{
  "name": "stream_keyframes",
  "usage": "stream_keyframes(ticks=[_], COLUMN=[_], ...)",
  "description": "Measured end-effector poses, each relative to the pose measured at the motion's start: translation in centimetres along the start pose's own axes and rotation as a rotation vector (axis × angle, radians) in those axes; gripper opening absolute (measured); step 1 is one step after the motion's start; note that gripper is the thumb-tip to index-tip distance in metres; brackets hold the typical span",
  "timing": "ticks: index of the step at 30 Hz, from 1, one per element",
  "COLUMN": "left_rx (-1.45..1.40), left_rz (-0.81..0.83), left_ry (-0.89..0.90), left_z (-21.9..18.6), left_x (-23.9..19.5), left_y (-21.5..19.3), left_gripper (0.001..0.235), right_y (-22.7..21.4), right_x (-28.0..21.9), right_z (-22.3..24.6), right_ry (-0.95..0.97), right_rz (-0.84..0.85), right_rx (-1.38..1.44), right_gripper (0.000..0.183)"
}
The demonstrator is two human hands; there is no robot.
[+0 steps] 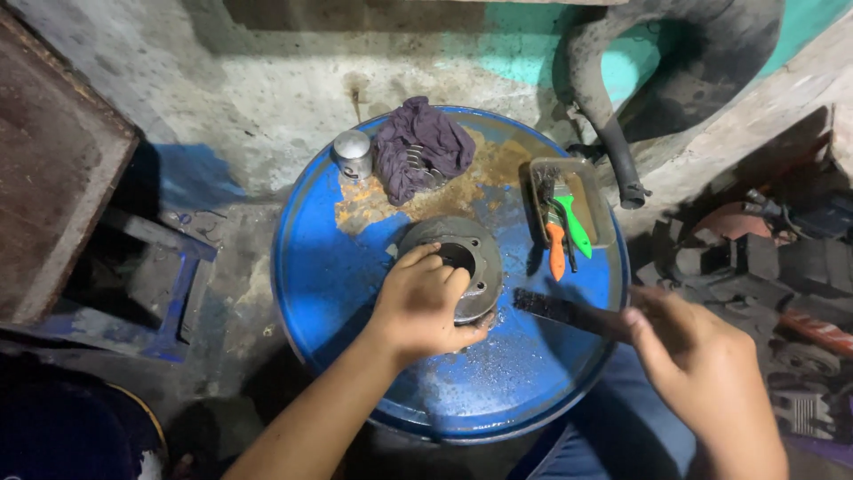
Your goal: Cleaning a motorcycle cylinder head using a wooden scraper and a brush to remove residue
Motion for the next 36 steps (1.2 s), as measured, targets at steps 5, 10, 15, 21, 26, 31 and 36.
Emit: stream_keyframes(ticks=[5,10,15,21,26,31,36], left_rx=[-0.017,-0.039,-0.039,-0.066,-0.077,-0.102,-0.171], left_rz=[-0.047,-0.039,-0.128,-0.093,-0.135,-0.129,-0.298], left_ry=[0.022,0.046,0.089,0.08,0.104,0.103,0.164], left_z=[-0.2,-0.2,-0.2,-0.1,-0.1,0.1,0.3], left_x=[-0.1,-0.2,-0.1,-0.2,0.0,0.0,0.4], left_y=[-0.3,-0.6,-0.9,-0.9,-0.8,-0.7,0.4], left_gripper=[0.061,0.057,0.056,0.054,0.055,0.058,0.055], right_y=[0.3,1.0,6.4,5.9,2.9,2.5,5.9], right_x=[-3.7,-5.3,-8.2,-6.4,-1.6,2.7,6.4], right_z=[-2.3,-1.8,-3.8,-1.9,1.5,4.5,6.4], right_ry=[0.095,0.376,0.306,0.342,0.298,0.05,-0.111], right_rz=[0.24,0.669,0.738,0.588,0.354,0.239,0.133], right_rx=[-0.148,-0.258,0.034,0.227,0.306,0.308,0.217], right_gripper=[0.04,0.032,0.061,0.081,0.069,0.06,0.048])
Point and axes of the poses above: each hand's wrist, its own x-axis towards the middle knuckle, its own y-axis out of the palm, z = x × y, the point moved 1 cm from there along x, towards the middle knuckle, and after that the axes turned 15 degrees about -y, right-handed, at the moved point
